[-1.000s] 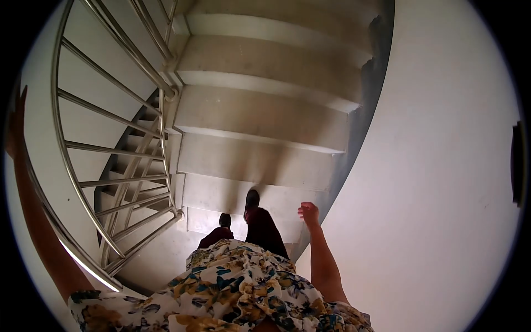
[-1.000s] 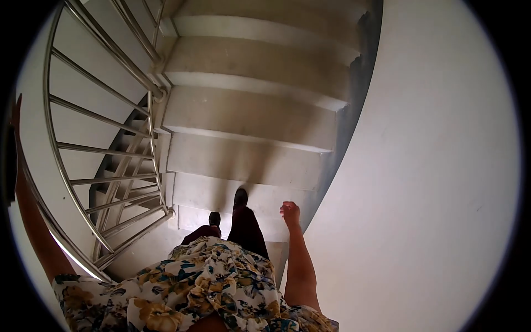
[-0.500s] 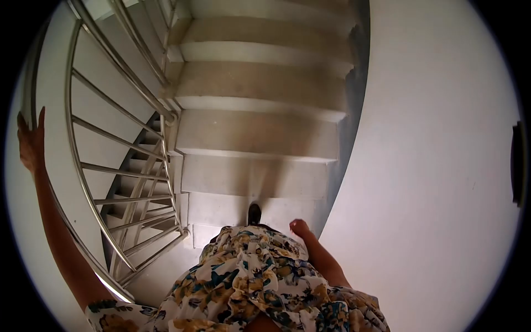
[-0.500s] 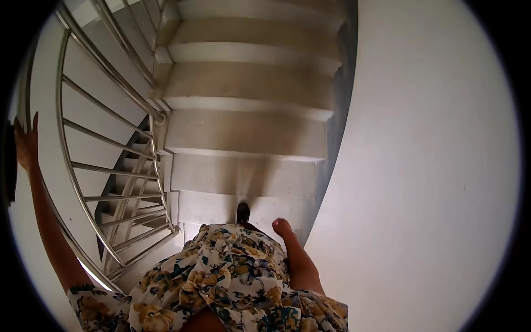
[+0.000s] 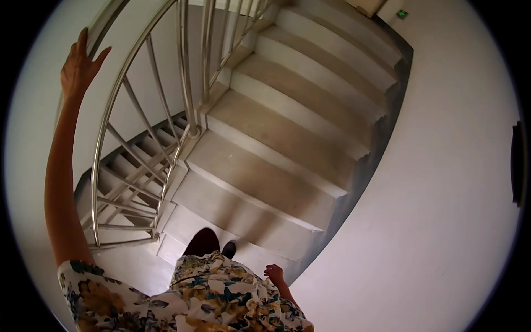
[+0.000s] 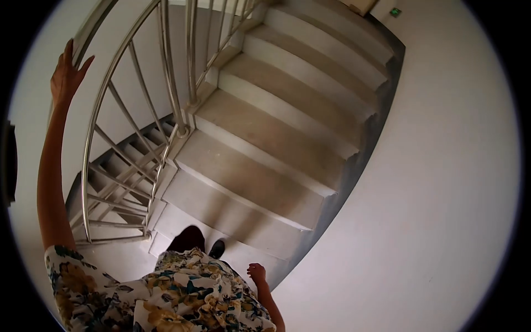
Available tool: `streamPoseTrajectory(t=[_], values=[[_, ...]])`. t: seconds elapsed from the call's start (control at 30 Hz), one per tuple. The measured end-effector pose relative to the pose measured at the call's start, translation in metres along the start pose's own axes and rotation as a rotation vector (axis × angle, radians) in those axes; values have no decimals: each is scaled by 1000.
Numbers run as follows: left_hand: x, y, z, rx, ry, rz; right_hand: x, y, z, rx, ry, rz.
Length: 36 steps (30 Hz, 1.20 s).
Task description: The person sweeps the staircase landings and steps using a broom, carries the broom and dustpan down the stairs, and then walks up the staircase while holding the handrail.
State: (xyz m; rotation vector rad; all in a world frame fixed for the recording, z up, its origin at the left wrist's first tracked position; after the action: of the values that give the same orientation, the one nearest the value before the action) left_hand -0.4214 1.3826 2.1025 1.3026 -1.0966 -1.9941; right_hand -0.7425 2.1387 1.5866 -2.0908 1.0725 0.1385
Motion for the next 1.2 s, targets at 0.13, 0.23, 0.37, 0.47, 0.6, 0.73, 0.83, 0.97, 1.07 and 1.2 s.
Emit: streamPoseTrajectory(t=[0.13, 0.23, 0.37, 0.47, 0.6, 0.73, 0.83, 0.97, 1.07, 1.2], values=[[2, -2, -17, -84, 8, -51, -2, 1, 31, -36, -42, -65], [-12, 0, -9, -14, -85, 62, 8, -10, 21, -387, -317, -74], [-24, -12, -21, -70, -85, -5, 3, 11, 47, -7, 9, -46], [-45, -17, -27, -64, -67, 15, 7, 25, 54, 198, 172, -70], [-76, 8, -26, -37, -43, 44, 24, 51, -7, 162, 71, -294], [-93, 57, -20, -8, -124, -25, 15, 42, -150, 80, -283, -227], [-107, 102, 1, 41, -182, -11, -3, 34, -258, 112, -270, -204], [-117, 185, 3, -49, -264, -96, -6, 7, -403, 58, -283, -209], [-134, 236, 3, -27, -241, -71, -1, -6, -490, -30, -273, -169], [-161, 268, 6, 4, -194, -117, 0, -42, -571, -76, -291, -196]])
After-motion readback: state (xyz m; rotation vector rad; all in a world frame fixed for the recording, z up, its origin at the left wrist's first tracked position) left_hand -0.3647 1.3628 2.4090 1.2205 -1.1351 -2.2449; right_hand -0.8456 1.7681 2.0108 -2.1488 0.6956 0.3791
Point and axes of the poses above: each hand's wrist, its own y-axis towards the middle knuckle, its own x-axis out of the palm, z = x × y, the point moved 8 cm from there along y, towards the middle knuckle, and after that the axes turned 1 degree about -x, right-handed, at the moved point
